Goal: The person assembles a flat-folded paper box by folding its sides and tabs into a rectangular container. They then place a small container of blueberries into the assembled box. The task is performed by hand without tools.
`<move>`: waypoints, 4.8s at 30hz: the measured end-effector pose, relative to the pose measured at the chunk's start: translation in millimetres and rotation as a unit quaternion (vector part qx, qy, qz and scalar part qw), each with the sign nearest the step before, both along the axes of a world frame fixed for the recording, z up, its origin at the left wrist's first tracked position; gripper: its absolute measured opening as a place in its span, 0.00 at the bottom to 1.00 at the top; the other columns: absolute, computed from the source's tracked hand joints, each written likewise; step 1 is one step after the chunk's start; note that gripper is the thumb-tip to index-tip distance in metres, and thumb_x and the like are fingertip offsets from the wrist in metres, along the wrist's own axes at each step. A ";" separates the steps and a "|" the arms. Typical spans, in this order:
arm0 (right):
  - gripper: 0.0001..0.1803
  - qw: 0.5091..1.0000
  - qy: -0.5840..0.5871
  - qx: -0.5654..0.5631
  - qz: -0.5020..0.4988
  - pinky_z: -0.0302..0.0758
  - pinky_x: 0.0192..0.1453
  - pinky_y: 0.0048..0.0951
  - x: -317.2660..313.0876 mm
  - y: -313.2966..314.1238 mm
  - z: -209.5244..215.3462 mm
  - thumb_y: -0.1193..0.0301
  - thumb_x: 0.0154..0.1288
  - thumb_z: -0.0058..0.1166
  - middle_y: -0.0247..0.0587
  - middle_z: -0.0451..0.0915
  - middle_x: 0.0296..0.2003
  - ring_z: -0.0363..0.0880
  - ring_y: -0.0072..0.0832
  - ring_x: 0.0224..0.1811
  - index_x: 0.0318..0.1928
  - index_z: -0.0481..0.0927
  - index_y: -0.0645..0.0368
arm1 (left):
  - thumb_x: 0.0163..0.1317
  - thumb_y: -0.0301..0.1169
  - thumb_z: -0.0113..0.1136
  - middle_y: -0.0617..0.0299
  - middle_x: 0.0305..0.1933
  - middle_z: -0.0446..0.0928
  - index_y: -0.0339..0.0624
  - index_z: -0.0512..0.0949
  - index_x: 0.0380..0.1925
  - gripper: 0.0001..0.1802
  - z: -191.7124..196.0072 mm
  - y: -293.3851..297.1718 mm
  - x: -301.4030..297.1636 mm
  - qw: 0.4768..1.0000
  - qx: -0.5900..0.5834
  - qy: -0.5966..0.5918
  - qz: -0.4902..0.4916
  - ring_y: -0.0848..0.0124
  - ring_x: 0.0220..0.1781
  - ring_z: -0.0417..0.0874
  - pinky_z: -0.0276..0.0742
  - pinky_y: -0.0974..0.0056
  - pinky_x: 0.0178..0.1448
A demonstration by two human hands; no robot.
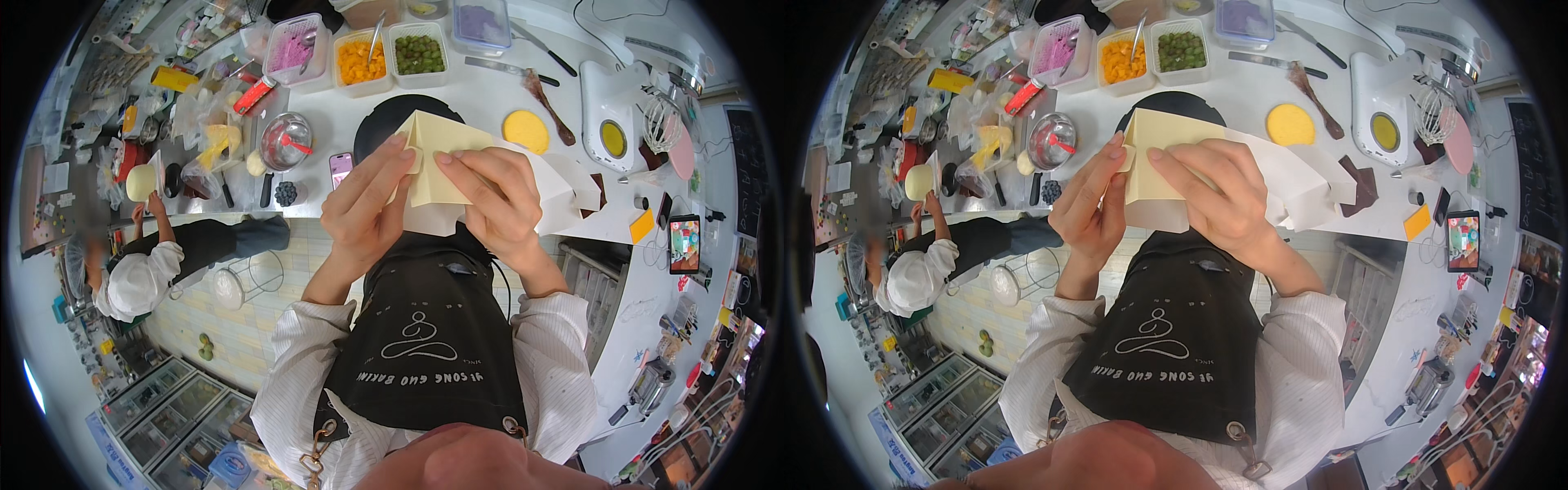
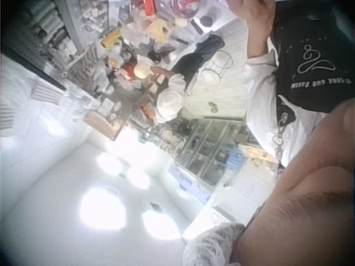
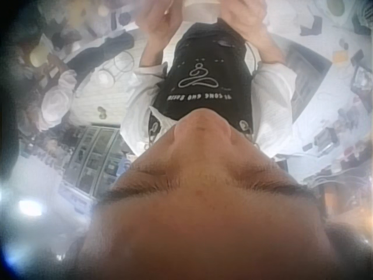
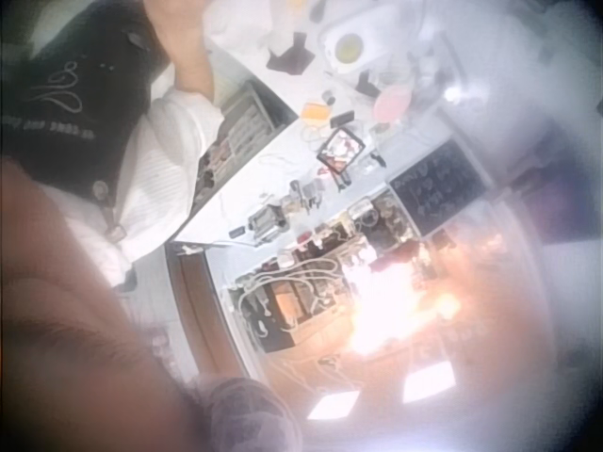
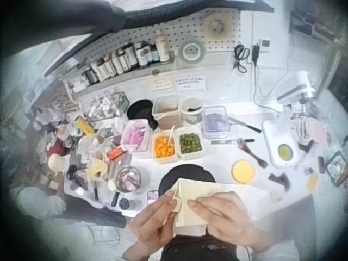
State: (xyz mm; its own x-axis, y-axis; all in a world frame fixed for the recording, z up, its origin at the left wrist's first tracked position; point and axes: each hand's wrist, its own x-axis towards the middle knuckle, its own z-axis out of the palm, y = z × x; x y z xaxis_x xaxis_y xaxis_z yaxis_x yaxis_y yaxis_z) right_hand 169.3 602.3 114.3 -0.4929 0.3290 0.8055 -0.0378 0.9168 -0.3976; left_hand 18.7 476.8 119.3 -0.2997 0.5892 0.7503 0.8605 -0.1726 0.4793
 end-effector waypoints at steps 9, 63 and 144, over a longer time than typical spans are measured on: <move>0.28 0.999 0.023 0.038 0.010 0.81 0.47 0.37 13.9 11.4 -12.1 0.78 0.44 0.60 0.37 0.85 0.45 0.81 0.36 0.44 0.51 0.89 0.59 | 0.67 0.14 0.59 0.43 0.55 0.86 0.30 0.84 0.54 0.16 8.6 3.2 17.8 0.998 -0.058 -0.015 -0.012 0.53 0.55 0.90 0.84 0.58 0.60; 0.32 0.948 0.112 -0.023 -0.297 0.78 0.60 0.45 25.8 483.1 -0.5 0.78 0.62 0.59 0.49 0.79 0.62 0.76 0.48 0.66 0.68 0.70 0.64 | 0.78 0.31 0.51 0.50 0.61 0.82 0.31 0.76 0.67 0.22 -106.5 -3.9 -28.4 0.887 -0.060 -0.303 0.343 0.66 0.56 0.83 0.79 0.63 0.61; 0.28 0.939 0.158 -0.299 -0.059 0.82 0.57 0.34 -7.9 -28.6 -125.8 0.75 0.78 0.53 0.52 0.81 0.56 0.85 0.33 0.52 0.72 0.62 0.66 | 0.54 0.18 0.44 0.47 0.68 0.78 0.33 0.76 0.65 0.35 -80.7 -213.2 55.7 0.851 -0.117 -0.503 0.095 0.62 0.66 0.79 0.72 0.61 0.69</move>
